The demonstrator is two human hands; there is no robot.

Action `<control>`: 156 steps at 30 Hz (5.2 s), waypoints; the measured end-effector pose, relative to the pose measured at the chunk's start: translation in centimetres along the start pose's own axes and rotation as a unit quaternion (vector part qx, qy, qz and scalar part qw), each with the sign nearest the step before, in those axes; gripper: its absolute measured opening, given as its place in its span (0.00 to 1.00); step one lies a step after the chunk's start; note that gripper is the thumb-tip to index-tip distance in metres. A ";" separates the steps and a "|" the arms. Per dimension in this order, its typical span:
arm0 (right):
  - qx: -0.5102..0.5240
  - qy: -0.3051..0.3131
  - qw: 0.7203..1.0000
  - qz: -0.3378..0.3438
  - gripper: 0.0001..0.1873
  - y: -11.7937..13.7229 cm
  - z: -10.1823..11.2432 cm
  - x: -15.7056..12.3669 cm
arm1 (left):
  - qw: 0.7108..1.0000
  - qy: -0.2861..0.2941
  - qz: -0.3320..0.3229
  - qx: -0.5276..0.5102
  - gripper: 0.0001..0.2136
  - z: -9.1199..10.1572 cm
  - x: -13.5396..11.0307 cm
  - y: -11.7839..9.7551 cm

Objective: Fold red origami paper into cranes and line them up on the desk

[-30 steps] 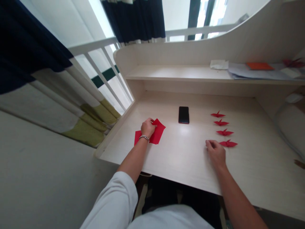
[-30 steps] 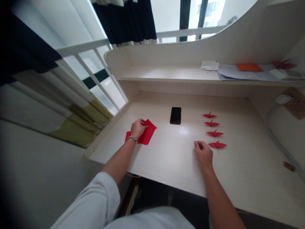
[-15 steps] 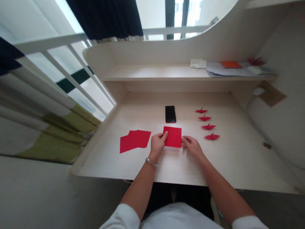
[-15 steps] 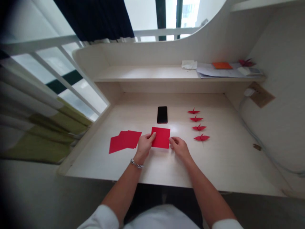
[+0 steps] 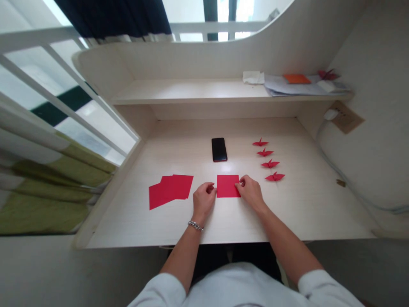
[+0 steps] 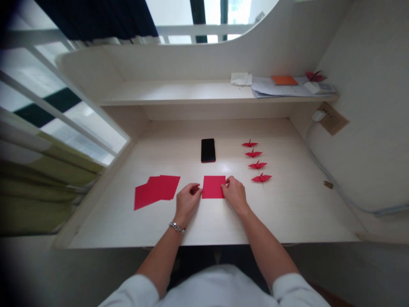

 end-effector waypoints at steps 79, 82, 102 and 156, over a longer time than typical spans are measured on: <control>0.297 0.032 0.953 0.054 0.12 -0.7 -0.5 4.4 | 0.932 0.244 0.063 -0.260 0.17 -2.7 6.5 -1.3; 0.299 0.030 0.953 0.049 0.13 -0.8 -0.6 4.4 | 0.931 0.247 0.061 -0.261 0.16 -2.7 6.5 -1.3; 0.286 0.034 0.956 0.049 0.13 -0.9 -0.5 4.5 | 0.928 0.261 0.040 -0.263 0.19 -3.1 6.9 -0.7; 0.375 0.053 0.923 0.069 0.22 0.2 -0.4 4.1 | 0.950 0.228 -0.011 -0.214 0.10 -2.5 5.6 -2.4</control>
Point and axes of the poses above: each hand's wrist, its own x-axis towards the middle knuckle, its own z-axis out of the back of the hand, y = z × x, the point moved 2 cm from there along x, towards the middle knuckle, and after that the axes turned 7 degrees about z, right-handed, at the moved point
